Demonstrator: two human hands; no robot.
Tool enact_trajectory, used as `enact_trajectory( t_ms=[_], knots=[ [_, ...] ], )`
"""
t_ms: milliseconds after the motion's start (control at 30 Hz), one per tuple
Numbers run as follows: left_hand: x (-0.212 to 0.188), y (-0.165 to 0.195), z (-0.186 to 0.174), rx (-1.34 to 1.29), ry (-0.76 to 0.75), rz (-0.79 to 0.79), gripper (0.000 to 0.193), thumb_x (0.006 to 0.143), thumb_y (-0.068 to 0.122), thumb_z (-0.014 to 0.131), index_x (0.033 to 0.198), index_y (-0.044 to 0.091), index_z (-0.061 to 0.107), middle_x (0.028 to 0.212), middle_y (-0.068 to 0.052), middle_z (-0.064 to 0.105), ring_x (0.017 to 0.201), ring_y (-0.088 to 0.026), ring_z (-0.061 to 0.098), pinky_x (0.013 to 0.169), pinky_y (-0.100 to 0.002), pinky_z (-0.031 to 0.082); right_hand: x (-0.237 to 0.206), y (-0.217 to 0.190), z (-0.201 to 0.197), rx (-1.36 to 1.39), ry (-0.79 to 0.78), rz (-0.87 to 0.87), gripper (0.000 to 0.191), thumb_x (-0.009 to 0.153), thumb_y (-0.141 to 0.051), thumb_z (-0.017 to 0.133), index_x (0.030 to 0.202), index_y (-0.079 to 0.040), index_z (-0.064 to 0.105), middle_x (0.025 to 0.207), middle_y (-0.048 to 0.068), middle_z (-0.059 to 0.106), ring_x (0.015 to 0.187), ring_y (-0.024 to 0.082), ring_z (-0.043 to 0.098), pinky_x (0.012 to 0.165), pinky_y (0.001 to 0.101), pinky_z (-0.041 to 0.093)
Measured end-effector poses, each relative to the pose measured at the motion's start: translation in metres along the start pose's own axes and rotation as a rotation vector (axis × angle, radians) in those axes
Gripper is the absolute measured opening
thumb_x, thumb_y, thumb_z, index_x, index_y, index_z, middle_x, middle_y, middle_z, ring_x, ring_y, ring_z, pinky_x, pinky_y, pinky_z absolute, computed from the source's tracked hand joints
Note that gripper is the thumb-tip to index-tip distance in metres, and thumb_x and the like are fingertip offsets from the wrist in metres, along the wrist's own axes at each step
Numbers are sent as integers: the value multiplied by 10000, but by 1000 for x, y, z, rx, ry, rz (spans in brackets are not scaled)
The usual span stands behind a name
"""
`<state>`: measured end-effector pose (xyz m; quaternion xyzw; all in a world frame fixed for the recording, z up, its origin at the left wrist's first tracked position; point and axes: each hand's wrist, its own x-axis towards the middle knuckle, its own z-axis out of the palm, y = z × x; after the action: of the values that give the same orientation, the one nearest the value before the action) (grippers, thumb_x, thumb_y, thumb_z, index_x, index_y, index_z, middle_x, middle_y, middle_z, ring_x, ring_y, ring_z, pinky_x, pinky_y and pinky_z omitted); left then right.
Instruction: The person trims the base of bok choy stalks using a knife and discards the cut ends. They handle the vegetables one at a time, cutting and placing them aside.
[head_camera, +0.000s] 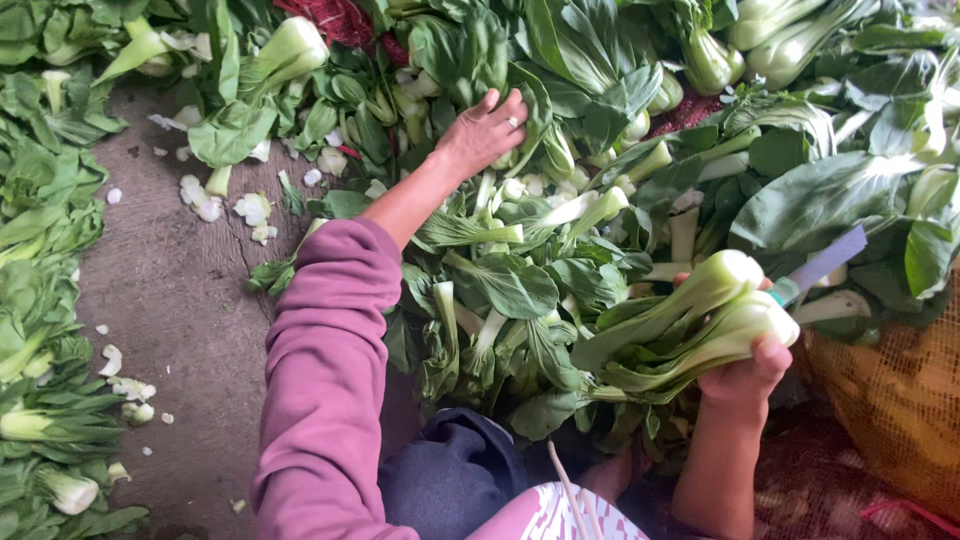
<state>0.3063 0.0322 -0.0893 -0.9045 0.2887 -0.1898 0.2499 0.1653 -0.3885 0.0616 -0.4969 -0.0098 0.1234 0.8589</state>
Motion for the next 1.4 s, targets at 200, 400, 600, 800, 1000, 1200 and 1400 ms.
enact_trajectory(
  t_ms=[200,400,600,800,1000,1200,1400],
  knots=[
    [-46,-9,-62,-1060,-226,-692,931,569,353,945,1360,70,543,1241,-118,645,1118,-312,631,1157,-687,167,-1,-5,5,-313,-117,13,774,743,-338,907,1334,-66,488,1195,127,611,1072,315,636,985,454,544],
    [-97,38,-161,-1629,97,-838,806,717,558,895,1296,101,569,1224,-154,662,1018,-192,720,857,-398,677,6,2,72,-1287,-376,-19,770,609,-371,921,1222,-29,607,981,142,753,841,237,762,753,365,622],
    [-107,53,-235,-1355,359,-711,739,726,505,901,1240,82,579,1040,-100,716,919,-245,714,810,-377,589,-2,-2,143,-1509,-610,-187,646,595,-379,899,1111,-80,650,921,120,742,729,287,739,675,412,591],
    [-103,46,-264,-1251,395,-710,783,640,593,964,1121,81,619,919,-90,728,828,-236,744,747,-374,605,-12,-17,168,-1536,-654,-326,591,610,-343,884,1086,-85,646,954,78,722,705,304,724,599,430,561],
    [-106,55,-262,-1353,408,-668,796,668,564,937,1175,43,612,990,-107,741,881,-242,766,775,-368,620,-15,-9,160,-1554,-637,-285,639,618,-348,885,1136,-65,640,941,96,726,667,303,721,577,432,558],
    [-109,72,-252,-1390,465,-603,785,701,590,927,1182,84,567,1016,-92,741,872,-239,764,777,-358,625,-1,10,131,-1621,-535,-88,655,657,-376,897,1171,-74,626,900,136,750,690,286,737,627,408,593],
    [-123,85,-239,-1516,361,-722,876,760,700,810,1308,89,505,1142,-121,696,1031,-217,715,894,-352,594,29,-2,68,-951,-421,157,743,697,-373,913,1255,-30,561,997,147,748,841,217,763,681,330,597]
  ],
)
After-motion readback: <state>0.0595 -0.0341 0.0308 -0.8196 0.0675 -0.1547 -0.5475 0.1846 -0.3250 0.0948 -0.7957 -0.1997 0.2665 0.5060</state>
